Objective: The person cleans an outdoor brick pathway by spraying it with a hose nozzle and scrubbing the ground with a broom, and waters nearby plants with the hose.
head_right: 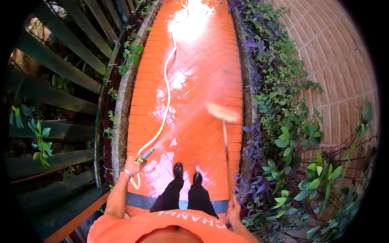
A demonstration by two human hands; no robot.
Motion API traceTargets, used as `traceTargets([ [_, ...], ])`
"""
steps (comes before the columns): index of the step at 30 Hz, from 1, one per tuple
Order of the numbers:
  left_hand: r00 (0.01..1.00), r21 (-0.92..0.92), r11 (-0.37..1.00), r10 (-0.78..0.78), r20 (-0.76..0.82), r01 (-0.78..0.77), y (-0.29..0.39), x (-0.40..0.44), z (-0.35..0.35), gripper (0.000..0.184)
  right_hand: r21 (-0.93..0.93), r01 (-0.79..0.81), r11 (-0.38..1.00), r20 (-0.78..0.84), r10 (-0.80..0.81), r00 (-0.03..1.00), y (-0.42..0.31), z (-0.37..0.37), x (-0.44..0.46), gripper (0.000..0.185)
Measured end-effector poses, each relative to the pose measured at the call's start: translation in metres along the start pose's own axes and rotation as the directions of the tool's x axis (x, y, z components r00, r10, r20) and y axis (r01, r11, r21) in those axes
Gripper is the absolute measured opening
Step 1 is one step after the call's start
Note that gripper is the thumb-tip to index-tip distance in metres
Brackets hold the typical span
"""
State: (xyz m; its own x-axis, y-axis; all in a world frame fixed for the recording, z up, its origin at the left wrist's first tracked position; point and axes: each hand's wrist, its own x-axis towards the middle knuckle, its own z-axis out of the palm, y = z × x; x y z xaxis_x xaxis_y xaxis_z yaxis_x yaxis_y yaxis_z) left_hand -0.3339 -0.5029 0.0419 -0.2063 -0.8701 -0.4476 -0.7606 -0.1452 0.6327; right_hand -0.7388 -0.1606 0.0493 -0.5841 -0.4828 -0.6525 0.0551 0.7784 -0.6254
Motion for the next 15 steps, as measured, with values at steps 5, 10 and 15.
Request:
traceTargets([
  [5,0.995,0.043,0.996,0.081,0.064,-0.084,0.026,0.020,0.002,0.016,-0.105,-0.158,0.982,-0.015,0.157,0.987,-0.060,0.021,-0.008,0.025],
  [10,0.995,-0.002,0.995,0.096,0.016,-0.096,0.035,0.040,-0.001,0.011,-0.059,-0.010,0.998,0.119,0.017,0.993,-0.125,0.021,0.165,0.026],
  [15,0.994,0.051,0.995,-0.090,0.063,0.086,0.057,0.056,-0.011,0.014,-0.348,0.375,0.859,-0.042,-0.414,0.909,-0.225,0.068,0.438,0.032],
])
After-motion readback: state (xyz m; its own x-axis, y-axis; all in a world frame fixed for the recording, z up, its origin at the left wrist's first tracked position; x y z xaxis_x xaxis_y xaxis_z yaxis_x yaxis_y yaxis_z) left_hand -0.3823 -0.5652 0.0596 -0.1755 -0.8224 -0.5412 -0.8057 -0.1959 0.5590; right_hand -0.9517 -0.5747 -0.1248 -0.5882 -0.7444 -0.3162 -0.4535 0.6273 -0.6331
